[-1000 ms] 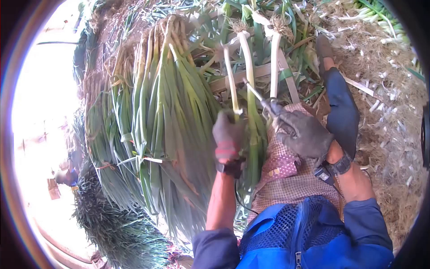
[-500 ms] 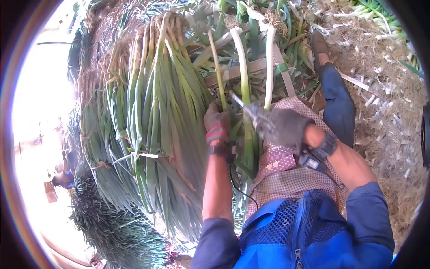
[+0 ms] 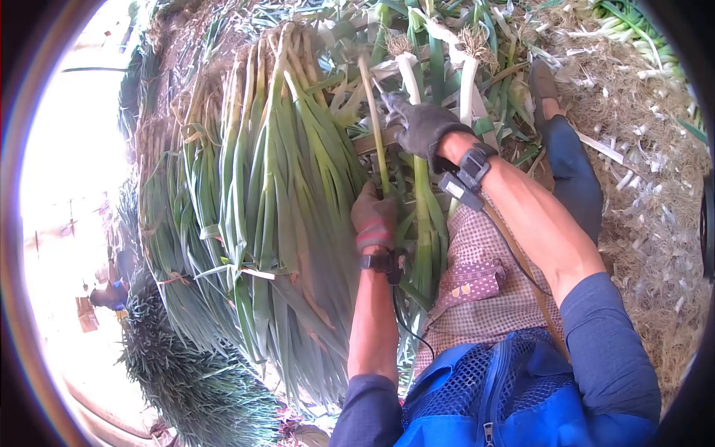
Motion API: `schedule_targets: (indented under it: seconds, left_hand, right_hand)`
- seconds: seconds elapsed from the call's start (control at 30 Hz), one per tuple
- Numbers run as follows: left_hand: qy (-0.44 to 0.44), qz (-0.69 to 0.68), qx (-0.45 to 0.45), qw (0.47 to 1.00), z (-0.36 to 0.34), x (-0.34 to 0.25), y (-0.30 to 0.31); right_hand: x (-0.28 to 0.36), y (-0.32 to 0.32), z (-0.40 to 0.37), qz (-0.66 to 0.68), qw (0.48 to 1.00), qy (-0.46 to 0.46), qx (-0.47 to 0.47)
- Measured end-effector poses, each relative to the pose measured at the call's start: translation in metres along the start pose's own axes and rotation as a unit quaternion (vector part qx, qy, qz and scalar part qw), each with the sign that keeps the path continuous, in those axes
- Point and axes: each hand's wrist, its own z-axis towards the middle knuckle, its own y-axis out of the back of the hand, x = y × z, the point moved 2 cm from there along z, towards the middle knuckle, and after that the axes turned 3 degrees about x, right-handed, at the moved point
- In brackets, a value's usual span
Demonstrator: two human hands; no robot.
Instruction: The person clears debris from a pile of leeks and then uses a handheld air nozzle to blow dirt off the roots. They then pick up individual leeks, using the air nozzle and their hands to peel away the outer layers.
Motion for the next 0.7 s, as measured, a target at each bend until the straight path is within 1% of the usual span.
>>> schedule_targets:
  seconds: [0.03, 0.1, 0.13, 0.17, 0.2, 0.27, 0.3, 0.37, 0.4, 0.47, 0.5, 0.53, 0.57, 0.6, 0.67, 0.7]
  left_hand:
    - [-0.003, 0.018, 0.003, 1.0, -0.002, -0.005, 0.002]
    - [-0.01, 0.051, 0.008, 0.999, -0.006, -0.013, 0.004]
    - [0.002, 0.053, 0.016, 0.998, -0.006, -0.013, 0.004]
    - [0.014, 0.055, 0.025, 0.998, -0.006, -0.013, 0.004]
    - [0.025, 0.057, 0.035, 0.997, -0.007, -0.014, 0.003]
    - [-0.019, 0.086, 0.064, 0.994, -0.013, -0.007, 0.003]
    - [-0.041, 0.101, 0.078, 0.991, -0.019, -0.003, 0.003]
    - [-0.023, 0.099, 0.096, 0.99, -0.038, 0.014, 0.0]
    - [-0.014, 0.099, 0.104, 0.99, -0.051, 0.022, -0.001]
    - [-0.077, 0.152, 0.12, 0.978, -0.083, 0.03, 0.002]
    - [-0.106, 0.179, 0.126, 0.97, -0.093, 0.03, 0.006]
    - [-0.152, 0.266, 0.16, 0.938, -0.107, 0.001, 0.021]
    - [-0.152, 0.226, 0.132, 0.953, -0.101, 0.006, 0.029]
    - [-0.154, 0.185, 0.103, 0.965, -0.088, 0.011, 0.036]
    - [-0.18, 0.172, 0.0, 0.968, -0.058, -0.006, 0.059]
    - [-0.198, 0.219, -0.06, 0.954, -0.033, -0.021, 0.07]
  right_hand:
    - [0.001, 0.003, 0.002, -0.015, 1.0, 0.007, -0.019]
    - [-0.003, 0.002, -0.016, 0.035, 0.999, 0.01, -0.011]
    - [-0.003, -0.001, -0.03, 0.065, 0.997, 0.047, 0.015]
    - [-0.007, -0.006, -0.051, 0.042, 0.997, 0.033, 0.048]
    - [-0.012, -0.019, -0.068, 0.076, 0.993, 0.074, 0.049]
    - [-0.005, -0.014, -0.11, 0.113, 0.984, 0.07, 0.114]
    - [0.008, 0.0, -0.131, 0.086, 0.985, 0.034, 0.149]
    - [-0.016, -0.033, -0.147, 0.069, 0.99, 0.109, 0.06]
    - [-0.014, -0.027, -0.155, 0.066, 0.993, 0.079, 0.062]
    - [-0.005, -0.007, -0.171, 0.061, 0.995, 0.022, 0.069]
    - [-0.002, -0.006, -0.173, 0.09, 0.992, 0.041, 0.079]
    - [-0.001, -0.006, -0.176, 0.12, 0.987, 0.059, 0.088]
    - [0.0, -0.007, -0.178, 0.149, 0.981, 0.078, 0.098]
    - [-0.003, -0.013, -0.18, 0.111, 0.986, 0.103, 0.076]
    - [-0.012, -0.022, -0.174, 0.111, 0.99, 0.065, 0.05]
    - [-0.013, -0.022, -0.172, 0.111, 0.992, 0.046, 0.036]
